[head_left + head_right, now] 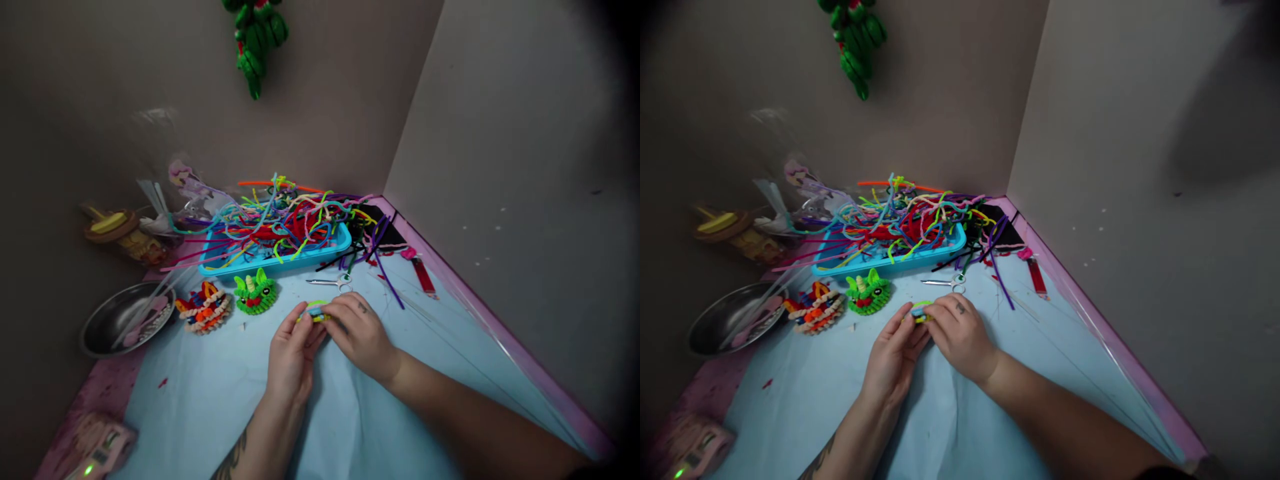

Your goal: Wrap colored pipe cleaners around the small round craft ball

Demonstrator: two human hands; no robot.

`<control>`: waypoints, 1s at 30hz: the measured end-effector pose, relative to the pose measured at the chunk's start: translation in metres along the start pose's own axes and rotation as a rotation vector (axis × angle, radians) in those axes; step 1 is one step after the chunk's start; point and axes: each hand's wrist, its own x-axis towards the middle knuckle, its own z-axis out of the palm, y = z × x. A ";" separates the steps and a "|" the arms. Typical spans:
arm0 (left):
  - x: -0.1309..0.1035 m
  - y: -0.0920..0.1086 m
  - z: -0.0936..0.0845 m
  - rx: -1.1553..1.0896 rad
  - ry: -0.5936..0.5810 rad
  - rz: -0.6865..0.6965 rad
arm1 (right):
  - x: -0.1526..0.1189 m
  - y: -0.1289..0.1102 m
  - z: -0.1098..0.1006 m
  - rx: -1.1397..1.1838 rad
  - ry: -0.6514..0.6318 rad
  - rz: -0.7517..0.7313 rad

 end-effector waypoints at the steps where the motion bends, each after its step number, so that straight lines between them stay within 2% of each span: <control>1: 0.000 0.000 0.000 0.004 0.002 0.002 | 0.000 0.000 0.000 0.002 -0.004 0.007; 10: 0.001 -0.004 -0.002 0.041 -0.021 0.086 | 0.004 -0.009 -0.004 0.038 0.009 0.039; 18: 0.000 -0.011 -0.005 0.208 -0.031 0.190 | 0.004 -0.012 0.000 0.035 0.039 0.095; 21: 0.002 -0.010 -0.003 0.145 -0.024 0.132 | 0.005 -0.011 -0.001 0.112 0.085 0.173; 25: 0.003 -0.006 -0.001 0.042 0.036 0.069 | 0.008 -0.008 -0.003 0.269 0.181 0.365; 28: 0.002 -0.002 -0.002 0.031 0.015 0.100 | 0.009 -0.006 -0.005 0.320 0.178 0.372; 30: 0.001 -0.002 -0.002 0.047 -0.008 0.146 | 0.008 -0.006 -0.005 0.331 0.129 0.347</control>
